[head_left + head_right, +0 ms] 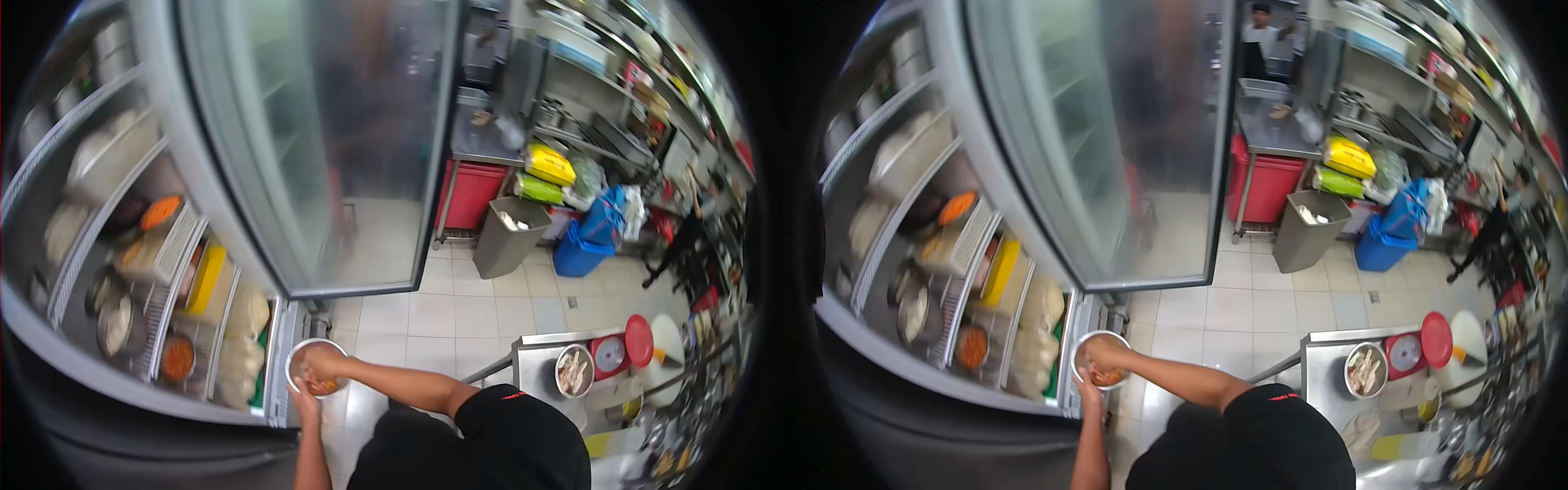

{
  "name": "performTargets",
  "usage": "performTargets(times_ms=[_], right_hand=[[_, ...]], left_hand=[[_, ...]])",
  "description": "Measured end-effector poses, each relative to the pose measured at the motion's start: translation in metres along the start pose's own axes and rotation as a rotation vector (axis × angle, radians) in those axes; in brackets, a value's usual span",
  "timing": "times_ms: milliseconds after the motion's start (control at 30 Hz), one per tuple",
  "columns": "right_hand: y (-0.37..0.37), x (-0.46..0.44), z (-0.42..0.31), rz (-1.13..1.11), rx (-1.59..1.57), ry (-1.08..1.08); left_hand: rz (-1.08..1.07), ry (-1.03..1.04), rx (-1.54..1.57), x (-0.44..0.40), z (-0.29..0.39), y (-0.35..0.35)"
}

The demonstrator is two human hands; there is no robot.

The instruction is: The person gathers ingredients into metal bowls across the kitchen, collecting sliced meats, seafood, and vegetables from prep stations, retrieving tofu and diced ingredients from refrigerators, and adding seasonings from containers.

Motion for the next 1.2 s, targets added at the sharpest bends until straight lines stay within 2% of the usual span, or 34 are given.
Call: performTargets(times_ms=[33,100,167,200,267,333,367,400,433,500,533,567,600,667,700,733,800,833,900,933,1000,1033,1100,1200], right_hand=[[-0.016,0.012,0.007,0.017,-0.017,0.091],[-0.022,0.026,0.044,0.177,-0.049,0.319],[-0.025,0.053,0.059,0.469,0.274,0.038],[-0.030,0.065,0.076,0.497,0.287,0.052],[-0.059,0.086,0.129,0.727,0.065,0.256],[-0.083,0.105,0.197,0.614,-0.548,0.557],[-0.084,0.113,0.249,0.683,-0.897,0.640],[-0.112,0.129,0.286,0.887,-0.924,0.739],[-0.136,0.149,0.328,1.010,-0.857,0.830],[-0.190,0.171,0.405,1.365,-0.433,0.906],[-0.212,0.171,0.436,1.412,-0.529,0.909],[-0.235,0.168,0.460,1.454,-0.624,0.906],[-0.262,0.164,0.470,1.450,-0.622,0.899],[-0.285,0.135,0.483,1.171,-0.897,0.911],[-0.293,0.126,0.491,1.165,-0.892,0.905],[-0.293,0.114,0.502,1.052,-0.884,0.949],[-0.300,0.100,0.512,0.883,-0.854,1.003],[-0.302,0.097,0.516,0.888,-0.846,0.996],[-0.314,0.098,0.517,0.953,-0.609,1.063],[-0.316,0.098,0.517,0.957,-0.612,1.058],[-0.305,0.104,0.515,0.816,-0.615,1.069],[-0.298,0.107,0.512,0.818,-0.617,1.071],[-0.290,0.129,0.489,1.155,-0.462,0.949],[-0.274,0.170,0.421,1.055,-0.371,0.920]], left_hand=[[-0.028,-0.015,0.004,-0.011,-0.009,0.016],[-0.135,-0.020,0.037,0.006,0.021,0.062],[-0.226,-0.066,0.011,-0.016,-0.007,0.091],[-0.266,-0.085,-0.022,-0.022,-0.014,0.107],[-0.308,-0.080,-0.125,-0.024,-0.007,0.144],[-0.332,-0.063,-0.171,-0.032,-0.016,0.166],[-0.352,-0.115,-0.143,-0.037,-0.023,0.176],[-0.370,-0.169,-0.115,-0.041,-0.031,0.187],[-0.387,-0.108,-0.149,-0.044,-0.031,0.194],[-0.402,-0.021,-0.223,-0.059,-0.047,0.194],[-0.402,-0.015,-0.222,-0.060,-0.047,0.193],[-0.508,-0.030,-0.163,-0.054,-0.046,0.194],[-0.613,-0.046,-0.101,-0.044,-0.043,0.195],[-0.735,-0.051,-0.527,-0.034,-0.074,0.167],[-0.568,-0.151,-0.512,-0.006,-0.035,0.171],[-0.401,-0.248,-0.493,0.022,0.004,0.179],[-0.577,-0.079,-0.603,0.019,-0.036,0.159],[-0.593,-0.089,-0.594,0.027,-0.040,0.155],[-0.615,-0.140,-0.544,0.029,-0.049,0.164],[-0.626,-0.164,-0.524,0.031,-0.053,0.167],[-0.649,-0.200,-0.489,0.035,-0.060,0.173],[-0.666,-0.212,-0.476,0.039,-0.064,0.176],[-0.704,-0.225,-0.448,0.048,-0.072,0.179],[-0.767,-0.231,-0.415,0.064,-0.087,0.178]])
Point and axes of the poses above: each hand's wrist, its own x-axis away from the middle knuckle, its own y-axis out of the palm, z = x × y, the point moved 7 cm from there along -x, towards the middle knuckle, and after that the axes turned 14 degrees about x, right-handed, at the moved point
